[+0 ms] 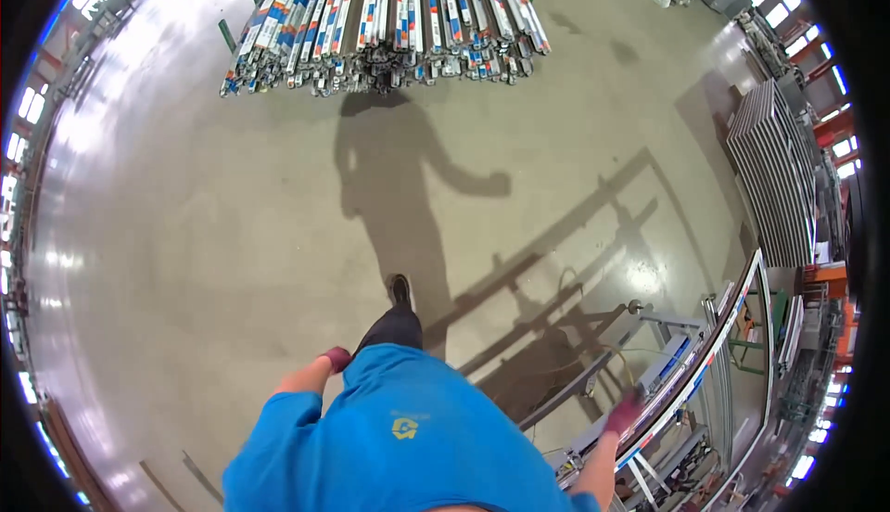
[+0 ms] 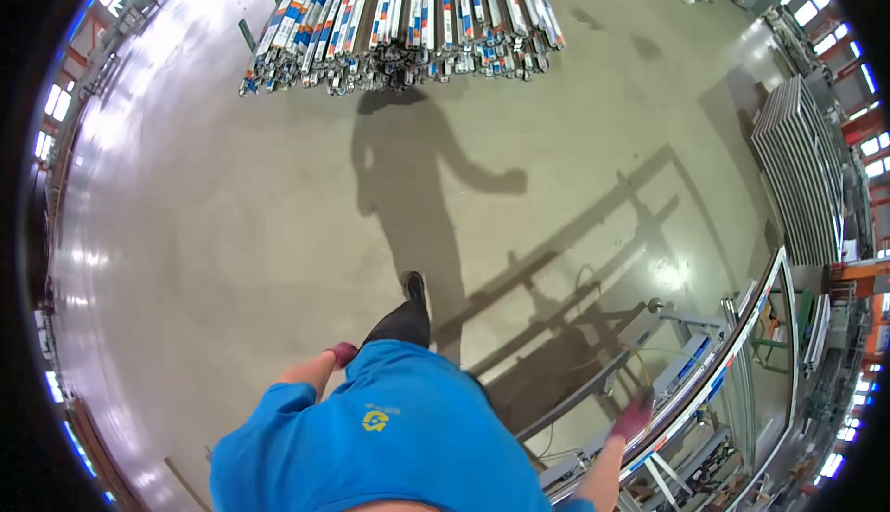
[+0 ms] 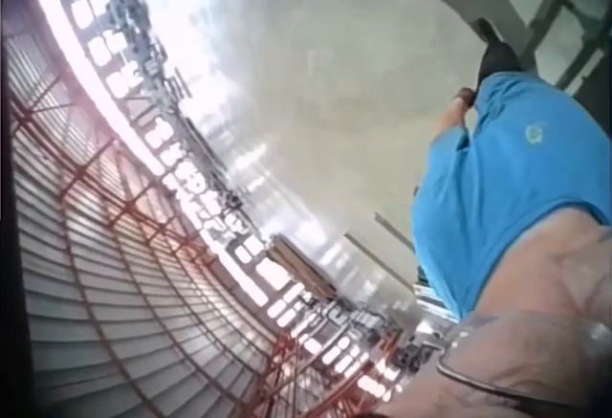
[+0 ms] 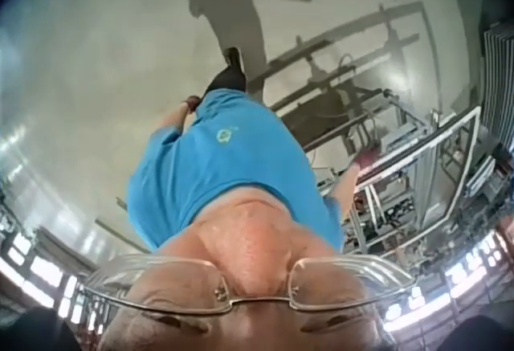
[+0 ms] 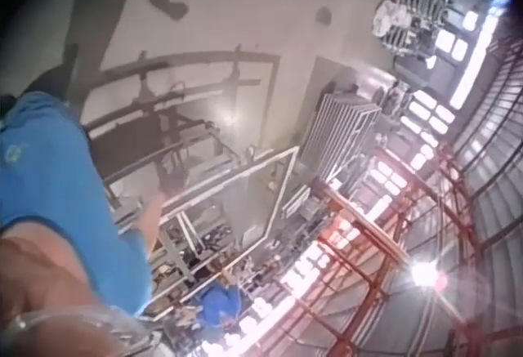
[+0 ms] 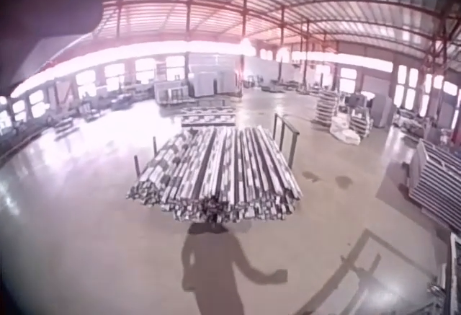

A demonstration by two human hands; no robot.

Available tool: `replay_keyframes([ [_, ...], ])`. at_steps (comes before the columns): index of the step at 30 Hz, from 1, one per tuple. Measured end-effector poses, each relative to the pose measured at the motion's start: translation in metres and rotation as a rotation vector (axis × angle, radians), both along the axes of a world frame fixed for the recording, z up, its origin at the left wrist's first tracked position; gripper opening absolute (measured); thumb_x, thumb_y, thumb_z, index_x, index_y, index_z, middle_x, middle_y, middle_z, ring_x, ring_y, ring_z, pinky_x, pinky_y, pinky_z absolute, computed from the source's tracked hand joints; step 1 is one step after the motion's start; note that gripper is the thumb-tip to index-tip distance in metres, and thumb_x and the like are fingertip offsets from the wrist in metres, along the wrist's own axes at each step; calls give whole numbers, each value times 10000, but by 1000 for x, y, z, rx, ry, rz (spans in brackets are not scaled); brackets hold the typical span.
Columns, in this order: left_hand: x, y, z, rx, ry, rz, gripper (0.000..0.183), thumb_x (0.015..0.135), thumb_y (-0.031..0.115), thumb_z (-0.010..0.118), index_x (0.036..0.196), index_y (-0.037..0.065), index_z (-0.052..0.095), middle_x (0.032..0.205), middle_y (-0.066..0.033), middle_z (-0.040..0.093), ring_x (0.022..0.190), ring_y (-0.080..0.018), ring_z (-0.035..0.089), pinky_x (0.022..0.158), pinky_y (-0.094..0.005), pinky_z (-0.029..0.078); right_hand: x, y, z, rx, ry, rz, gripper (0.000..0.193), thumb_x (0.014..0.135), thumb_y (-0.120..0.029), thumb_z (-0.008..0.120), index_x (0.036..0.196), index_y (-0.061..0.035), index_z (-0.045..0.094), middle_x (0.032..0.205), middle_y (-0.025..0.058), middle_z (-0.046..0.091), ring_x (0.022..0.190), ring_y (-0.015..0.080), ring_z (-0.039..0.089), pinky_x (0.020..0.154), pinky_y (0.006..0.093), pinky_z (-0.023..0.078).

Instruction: Assembling large metal window or door frames by joining aluminum profiles and securing them with an electric drill.

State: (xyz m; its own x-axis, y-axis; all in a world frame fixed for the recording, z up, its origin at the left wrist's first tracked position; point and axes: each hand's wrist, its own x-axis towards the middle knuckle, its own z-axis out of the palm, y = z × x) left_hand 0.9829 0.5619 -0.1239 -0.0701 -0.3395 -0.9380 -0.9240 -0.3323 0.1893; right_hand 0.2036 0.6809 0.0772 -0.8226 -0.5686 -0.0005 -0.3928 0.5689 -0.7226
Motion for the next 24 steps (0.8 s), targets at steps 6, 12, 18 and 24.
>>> replay_keyframes([
  [6, 60, -172, 72, -542, 260, 679, 482, 987, 424, 659, 1179, -13, 724, 1118, -252, 744, 1084, -334, 715, 956, -389, 534, 181, -324, -52, 554, -155, 725, 490, 975, -399, 663, 1273, -10, 681, 1218, 220, 728, 1169, 338, 692, 1006, 426, 524],
  [12, 127, -282, 111, -714, 289, 1026, 378, 1012, 299, 663, 1205, -22, 707, 1048, -71, 748, 876, -161, 662, 795, -315, 524, 323, -621, -36, 328, -198, 1047, 652, 955, -511, 693, 1355, 1, 629, 1264, 237, 707, 1187, 349, 681, 1031, 410, 520],
  [18, 155, -186, 74, -445, 0, 1412, 297, 1006, 354, 685, 921, 70, 703, 734, -1, 649, 615, -106, 570, 555, -286, 432, 373, -914, -82, 296, -170, 1038, 788, 903, -577, 707, 1378, 43, 607, 1320, 276, 674, 1250, 385, 650, 1073, 417, 498],
  [24, 56, -131, 93, -405, -290, 393, 366, 1042, 425, 539, 1021, 112, 727, 849, -77, 742, 718, -224, 692, 681, -438, 540, 375, -1142, -178, 255, 1, 763, 1039, 771, -652, 811, 1448, 73, 501, 1385, 289, 625, 1322, 419, 585, 1107, 463, 474],
])
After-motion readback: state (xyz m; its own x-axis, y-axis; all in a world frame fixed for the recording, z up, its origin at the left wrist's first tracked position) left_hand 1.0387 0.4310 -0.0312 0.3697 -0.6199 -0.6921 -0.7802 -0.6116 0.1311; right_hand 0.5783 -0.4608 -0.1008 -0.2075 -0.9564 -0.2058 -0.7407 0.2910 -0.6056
